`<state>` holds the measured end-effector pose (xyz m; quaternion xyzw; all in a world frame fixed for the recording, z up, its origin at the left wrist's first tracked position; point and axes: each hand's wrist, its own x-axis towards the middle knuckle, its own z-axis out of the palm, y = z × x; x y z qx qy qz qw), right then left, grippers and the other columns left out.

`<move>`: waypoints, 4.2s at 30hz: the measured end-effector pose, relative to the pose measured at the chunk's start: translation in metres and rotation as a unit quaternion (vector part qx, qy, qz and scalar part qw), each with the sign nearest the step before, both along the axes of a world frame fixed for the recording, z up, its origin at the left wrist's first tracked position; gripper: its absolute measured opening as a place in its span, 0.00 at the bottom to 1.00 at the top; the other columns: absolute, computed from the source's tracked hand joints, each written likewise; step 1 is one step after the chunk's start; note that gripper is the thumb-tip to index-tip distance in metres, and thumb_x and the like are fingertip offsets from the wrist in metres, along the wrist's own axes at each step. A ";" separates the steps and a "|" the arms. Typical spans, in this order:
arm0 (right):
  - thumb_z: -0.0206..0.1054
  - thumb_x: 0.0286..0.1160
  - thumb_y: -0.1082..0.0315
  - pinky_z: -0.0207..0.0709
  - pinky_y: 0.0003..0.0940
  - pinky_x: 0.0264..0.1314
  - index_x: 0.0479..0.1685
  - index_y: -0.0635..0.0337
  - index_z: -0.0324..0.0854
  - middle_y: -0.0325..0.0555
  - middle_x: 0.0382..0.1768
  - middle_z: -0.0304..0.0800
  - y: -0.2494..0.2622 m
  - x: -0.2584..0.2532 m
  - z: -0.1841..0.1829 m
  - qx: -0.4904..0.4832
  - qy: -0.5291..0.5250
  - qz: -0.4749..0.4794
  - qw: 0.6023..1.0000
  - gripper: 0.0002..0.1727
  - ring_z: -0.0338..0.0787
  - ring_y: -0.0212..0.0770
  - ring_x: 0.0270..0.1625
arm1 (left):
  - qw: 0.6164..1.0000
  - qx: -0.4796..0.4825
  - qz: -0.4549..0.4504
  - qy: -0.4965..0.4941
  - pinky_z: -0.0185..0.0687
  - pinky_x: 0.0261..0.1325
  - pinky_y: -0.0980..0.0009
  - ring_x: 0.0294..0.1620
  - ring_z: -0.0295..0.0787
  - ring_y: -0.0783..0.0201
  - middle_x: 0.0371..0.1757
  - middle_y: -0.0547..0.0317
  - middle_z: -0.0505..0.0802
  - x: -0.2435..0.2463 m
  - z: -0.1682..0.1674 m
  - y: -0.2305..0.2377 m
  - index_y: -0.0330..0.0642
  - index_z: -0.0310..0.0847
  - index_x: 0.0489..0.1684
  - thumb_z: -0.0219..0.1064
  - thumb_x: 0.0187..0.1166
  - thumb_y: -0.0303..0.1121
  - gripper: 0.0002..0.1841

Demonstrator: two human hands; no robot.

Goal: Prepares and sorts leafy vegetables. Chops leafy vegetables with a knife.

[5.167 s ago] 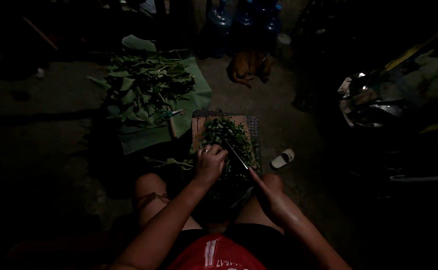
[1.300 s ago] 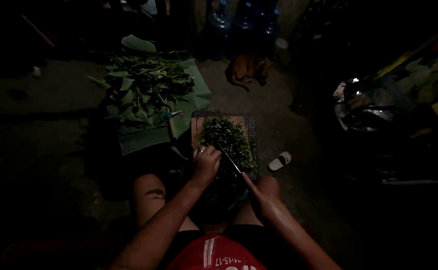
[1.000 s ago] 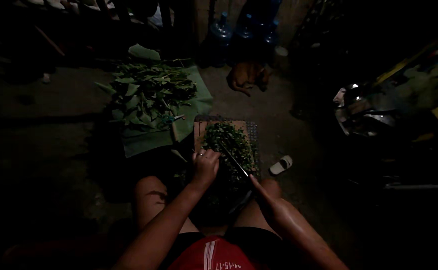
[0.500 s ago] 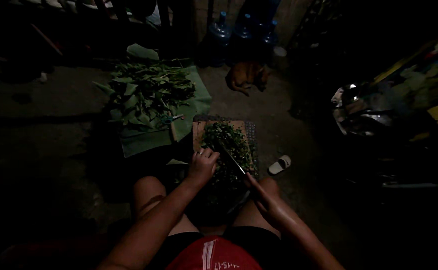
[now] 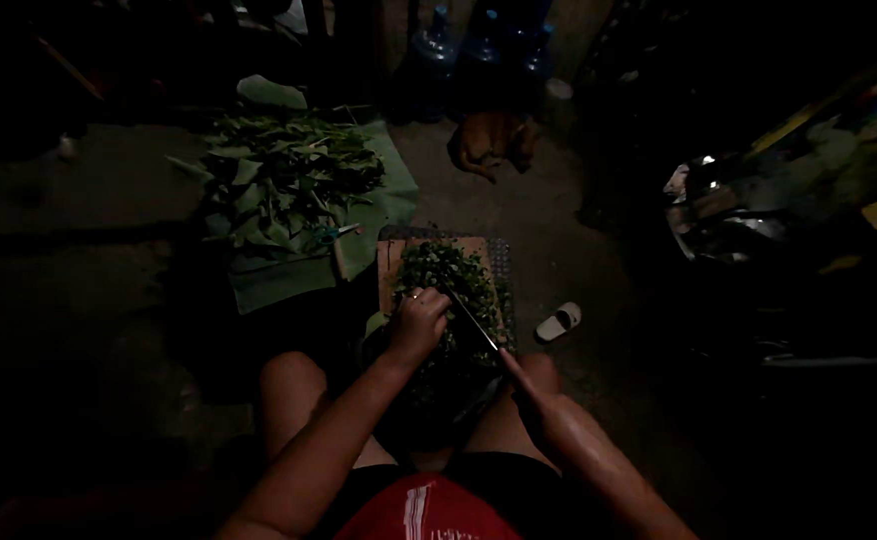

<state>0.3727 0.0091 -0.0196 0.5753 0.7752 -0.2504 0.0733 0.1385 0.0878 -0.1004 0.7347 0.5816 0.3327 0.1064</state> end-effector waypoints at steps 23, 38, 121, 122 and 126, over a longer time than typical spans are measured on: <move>0.52 0.91 0.64 0.87 0.53 0.42 0.97 0.32 0.40 0.57 0.43 0.93 0.007 0.003 -0.011 0.011 0.045 0.021 0.999 0.38 0.93 0.54 0.36 | 0.997 0.059 0.028 0.037 0.78 0.66 0.42 0.63 0.89 0.47 0.56 0.53 0.95 -0.003 -0.012 -0.013 0.46 0.95 0.52 0.68 0.77 0.27 0.12; 0.50 0.91 0.65 0.86 0.55 0.44 0.98 0.31 0.34 0.57 0.38 0.92 0.008 -0.009 -0.013 -0.022 0.033 0.015 0.999 0.40 0.92 0.56 0.35 | 0.998 0.060 0.032 0.019 0.80 0.65 0.42 0.62 0.89 0.45 0.55 0.52 0.95 -0.007 -0.016 -0.016 0.45 0.94 0.51 0.69 0.76 0.26 0.11; 0.50 0.92 0.64 0.86 0.56 0.43 0.98 0.31 0.37 0.58 0.38 0.93 0.002 -0.002 -0.017 0.002 0.041 0.014 0.999 0.38 0.93 0.56 0.35 | 0.998 0.054 0.013 0.025 0.79 0.67 0.41 0.62 0.89 0.45 0.57 0.49 0.94 -0.003 -0.013 -0.016 0.44 0.94 0.53 0.68 0.78 0.27 0.11; 0.50 0.92 0.63 0.86 0.55 0.45 0.98 0.30 0.37 0.58 0.41 0.93 0.003 0.003 -0.016 -0.003 0.053 0.015 0.998 0.38 0.93 0.54 0.36 | 0.998 0.054 0.015 0.023 0.79 0.66 0.41 0.62 0.88 0.45 0.58 0.49 0.94 -0.003 -0.014 -0.017 0.45 0.94 0.54 0.68 0.77 0.27 0.12; 0.52 0.92 0.61 0.86 0.53 0.40 0.97 0.27 0.38 0.56 0.39 0.93 -0.003 0.011 0.006 0.018 0.052 0.018 0.998 0.39 0.92 0.52 0.33 | 0.996 0.071 0.043 -0.011 0.81 0.63 0.44 0.57 0.90 0.45 0.49 0.47 0.94 -0.002 -0.015 -0.019 0.41 0.94 0.49 0.68 0.78 0.27 0.09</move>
